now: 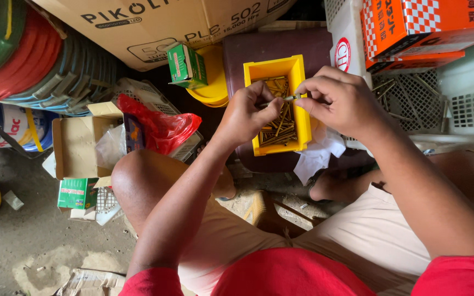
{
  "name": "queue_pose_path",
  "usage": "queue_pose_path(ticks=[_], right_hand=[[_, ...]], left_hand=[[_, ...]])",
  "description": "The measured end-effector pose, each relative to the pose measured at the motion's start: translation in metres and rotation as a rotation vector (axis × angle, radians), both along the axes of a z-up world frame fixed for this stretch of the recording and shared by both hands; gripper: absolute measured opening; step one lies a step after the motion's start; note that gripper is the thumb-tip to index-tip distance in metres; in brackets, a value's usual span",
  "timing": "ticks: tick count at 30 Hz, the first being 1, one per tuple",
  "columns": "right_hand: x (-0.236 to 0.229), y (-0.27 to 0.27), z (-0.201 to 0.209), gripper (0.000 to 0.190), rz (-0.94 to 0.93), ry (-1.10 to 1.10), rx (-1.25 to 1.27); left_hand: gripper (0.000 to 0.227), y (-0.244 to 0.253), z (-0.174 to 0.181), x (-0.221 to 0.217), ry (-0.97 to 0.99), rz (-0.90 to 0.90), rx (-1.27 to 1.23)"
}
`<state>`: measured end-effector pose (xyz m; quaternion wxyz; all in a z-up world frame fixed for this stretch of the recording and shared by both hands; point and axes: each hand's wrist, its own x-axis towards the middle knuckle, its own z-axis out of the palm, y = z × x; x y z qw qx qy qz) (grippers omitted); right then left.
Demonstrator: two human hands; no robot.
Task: The person sits on the floor and repeatedly picks small brass-colored metal pieces from a yellow container. They insert each piece into a white cylindrical object held in the left hand, then place the assembled item into a white plastic basket to the right.
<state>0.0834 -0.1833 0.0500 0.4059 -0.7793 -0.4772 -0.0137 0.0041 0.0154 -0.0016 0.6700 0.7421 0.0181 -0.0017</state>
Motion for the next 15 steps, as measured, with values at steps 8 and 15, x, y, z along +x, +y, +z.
queue_pose_path(ticks=[8, 15], right_hand=[[0.004, -0.002, 0.004, 0.017, 0.027, 0.086, -0.042], [-0.002, 0.0, -0.021, 0.054, -0.084, 0.529, -0.09]], left_hand=[[0.022, -0.005, 0.006, -0.003, -0.125, 0.003, 0.153], [0.024, -0.008, 0.0, -0.004, -0.209, 0.017, 0.193]])
